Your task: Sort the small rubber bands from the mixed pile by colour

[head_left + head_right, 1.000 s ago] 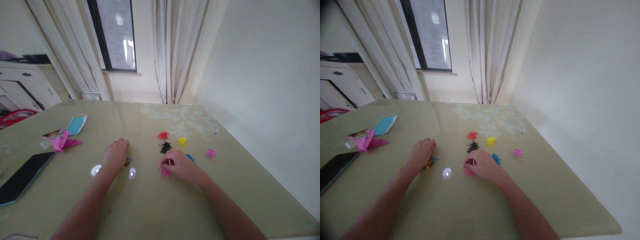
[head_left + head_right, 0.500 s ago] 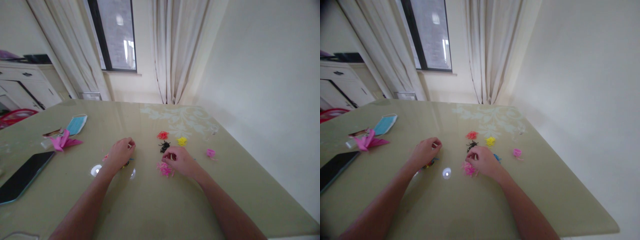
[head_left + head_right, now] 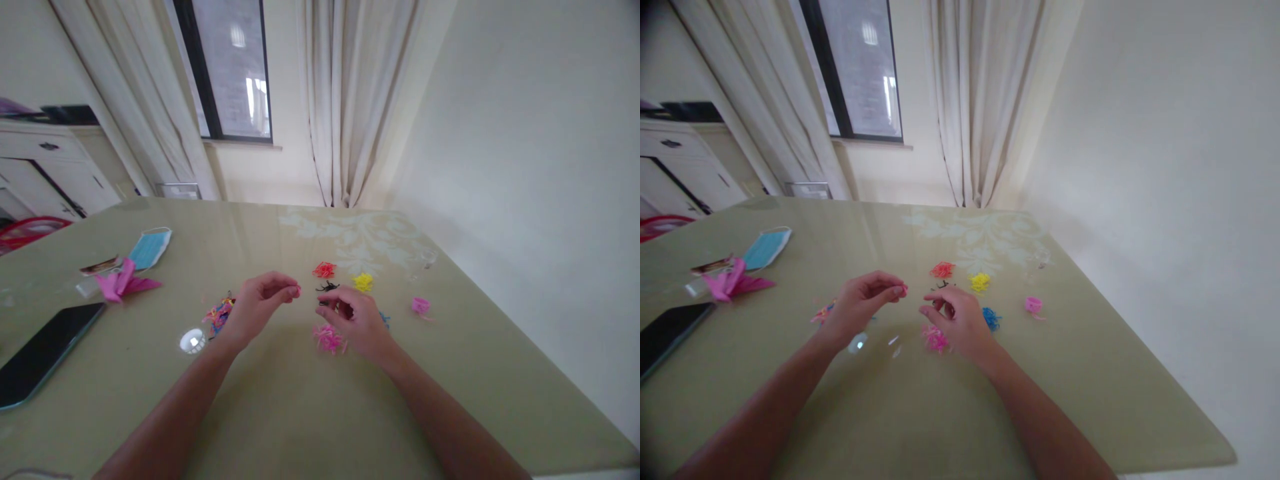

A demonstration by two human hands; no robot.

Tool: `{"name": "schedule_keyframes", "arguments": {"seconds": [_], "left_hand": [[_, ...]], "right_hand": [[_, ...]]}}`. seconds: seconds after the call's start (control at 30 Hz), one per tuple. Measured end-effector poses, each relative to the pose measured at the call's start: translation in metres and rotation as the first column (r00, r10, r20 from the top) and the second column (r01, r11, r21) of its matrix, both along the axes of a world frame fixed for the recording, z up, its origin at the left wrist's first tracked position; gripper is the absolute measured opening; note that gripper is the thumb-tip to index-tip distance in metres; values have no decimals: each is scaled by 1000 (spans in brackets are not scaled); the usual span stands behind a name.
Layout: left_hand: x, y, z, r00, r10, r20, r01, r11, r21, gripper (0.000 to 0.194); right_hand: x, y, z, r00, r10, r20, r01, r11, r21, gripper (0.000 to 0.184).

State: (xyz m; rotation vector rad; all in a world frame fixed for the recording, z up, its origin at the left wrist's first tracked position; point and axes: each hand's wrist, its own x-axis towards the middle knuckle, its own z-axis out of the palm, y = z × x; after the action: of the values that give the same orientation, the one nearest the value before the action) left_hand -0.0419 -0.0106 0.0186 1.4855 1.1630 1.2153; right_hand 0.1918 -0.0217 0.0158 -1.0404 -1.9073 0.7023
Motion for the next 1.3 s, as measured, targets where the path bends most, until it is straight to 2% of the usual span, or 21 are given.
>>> {"name": "schedule_keyframes", "arguments": {"seconds": [0.07, 0.13, 0.27, 0.53, 0.7, 0.77, 0.87, 0.93, 1.0, 1.03, 1.1, 1.17, 1.23, 1.3], "left_hand": [[10, -7, 1, 995, -75, 65, 77, 997, -29, 23], [17, -13, 2, 987, -121, 103, 127, 991, -46, 20], [22, -19, 3, 981, -135, 138, 144, 988, -62, 17], [20, -24, 8, 970, -170, 173, 180, 982, -49, 17], [20, -28, 12, 967, -190, 167, 198, 980, -29, 20], [17, -26, 15, 982, -131, 134, 133, 991, -6, 23], [2, -17, 18, 989, 138, 47, -141, 987, 73, 29], [-13, -9, 18, 943, 323, -77, -311, 940, 140, 32], [-28, -2, 15, 857, 374, -354, -329, 926, 182, 31], [-34, 0, 14, 767, 374, -522, -326, 927, 185, 29], [-41, 3, 9, 561, 311, -767, -311, 938, 152, 29], [-42, 2, 5, 413, 213, -885, -290, 953, 94, 29], [-39, 1, 3, 341, 134, -931, -258, 965, 44, 28], [-36, 0, 2, 309, 106, -945, -240, 970, 30, 29]], "right_hand": [[-3, -3, 1, 1000, -3, -29, 3, 1000, 11, 20], [-5, -5, 2, 999, -7, -38, 9, 999, 48, 14], [-5, -7, 5, 999, -10, -48, 15, 994, 111, 11], [1, -14, 13, 980, 72, -183, -75, 997, -10, 16], [2, -18, 17, 977, 89, -196, -93, 996, -7, 17], [2, -17, 18, 980, 85, -178, -84, 996, 14, 16], [7, -13, 21, 990, 78, -120, -72, 996, 59, 12], [12, -9, 24, 994, 73, -76, -67, 995, 77, 12], [16, -6, 27, 996, 78, -33, -76, 995, 66, 13], [18, -4, 27, 996, 88, -10, -87, 995, 51, 13], [20, -2, 27, 991, 127, 42, -127, 992, 10, 13], [21, 0, 25, 977, 182, 110, -179, 983, -37, 13], [21, 2, 22, 954, 232, 189, -220, 972, -82, 13], [20, 3, 17, 923, 274, 269, -251, 961, -119, 16]]}}
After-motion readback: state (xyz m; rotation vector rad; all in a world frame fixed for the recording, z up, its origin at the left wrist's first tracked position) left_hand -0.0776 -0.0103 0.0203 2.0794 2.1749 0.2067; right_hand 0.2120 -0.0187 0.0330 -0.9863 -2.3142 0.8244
